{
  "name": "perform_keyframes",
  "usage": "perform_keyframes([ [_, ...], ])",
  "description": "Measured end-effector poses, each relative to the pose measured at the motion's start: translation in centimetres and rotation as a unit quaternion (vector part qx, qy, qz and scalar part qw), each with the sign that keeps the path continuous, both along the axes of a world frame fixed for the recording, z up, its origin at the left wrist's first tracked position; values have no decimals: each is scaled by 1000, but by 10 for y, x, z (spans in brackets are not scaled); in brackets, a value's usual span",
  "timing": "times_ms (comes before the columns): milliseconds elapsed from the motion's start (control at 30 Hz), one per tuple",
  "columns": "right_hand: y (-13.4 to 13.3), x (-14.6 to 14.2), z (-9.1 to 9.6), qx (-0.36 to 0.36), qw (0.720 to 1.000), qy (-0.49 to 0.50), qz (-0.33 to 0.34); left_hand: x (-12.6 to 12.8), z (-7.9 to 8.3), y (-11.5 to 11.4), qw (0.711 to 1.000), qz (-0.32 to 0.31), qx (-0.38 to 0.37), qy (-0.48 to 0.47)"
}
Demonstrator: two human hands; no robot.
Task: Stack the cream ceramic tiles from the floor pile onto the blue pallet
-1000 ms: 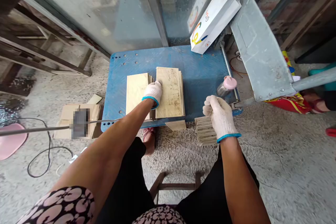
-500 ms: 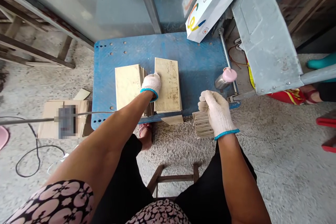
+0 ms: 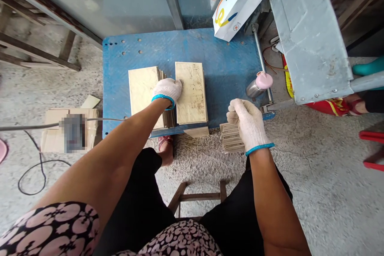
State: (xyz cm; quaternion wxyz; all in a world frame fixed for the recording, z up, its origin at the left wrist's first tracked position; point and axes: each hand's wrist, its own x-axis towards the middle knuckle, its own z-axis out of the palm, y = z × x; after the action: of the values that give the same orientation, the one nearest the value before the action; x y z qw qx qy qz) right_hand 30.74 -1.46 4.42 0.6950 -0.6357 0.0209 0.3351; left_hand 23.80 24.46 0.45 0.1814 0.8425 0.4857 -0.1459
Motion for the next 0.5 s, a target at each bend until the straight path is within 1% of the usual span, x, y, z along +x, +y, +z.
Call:
perform_keyframes([
  [133,-1,0,-4,-19,1000,-15,3,0,8,6,996,-70,41,22],
  [233,-1,1,-6,-19,999,-29,11,-4,12,0,996,-81,41,-8],
  [300,-1,1,-5,-16,999,-37,7,-11,16,-9,995,-69,37,-63],
  [400,-1,3,-2,-6,999,-41,-3,-30,21,-25,985,-23,36,-170],
  [433,-1,3,0,-3,999,-42,-4,-39,22,-32,979,-4,25,-203],
  [500,-1,4,2,2,999,-44,-3,-61,19,-50,966,34,-29,-253],
])
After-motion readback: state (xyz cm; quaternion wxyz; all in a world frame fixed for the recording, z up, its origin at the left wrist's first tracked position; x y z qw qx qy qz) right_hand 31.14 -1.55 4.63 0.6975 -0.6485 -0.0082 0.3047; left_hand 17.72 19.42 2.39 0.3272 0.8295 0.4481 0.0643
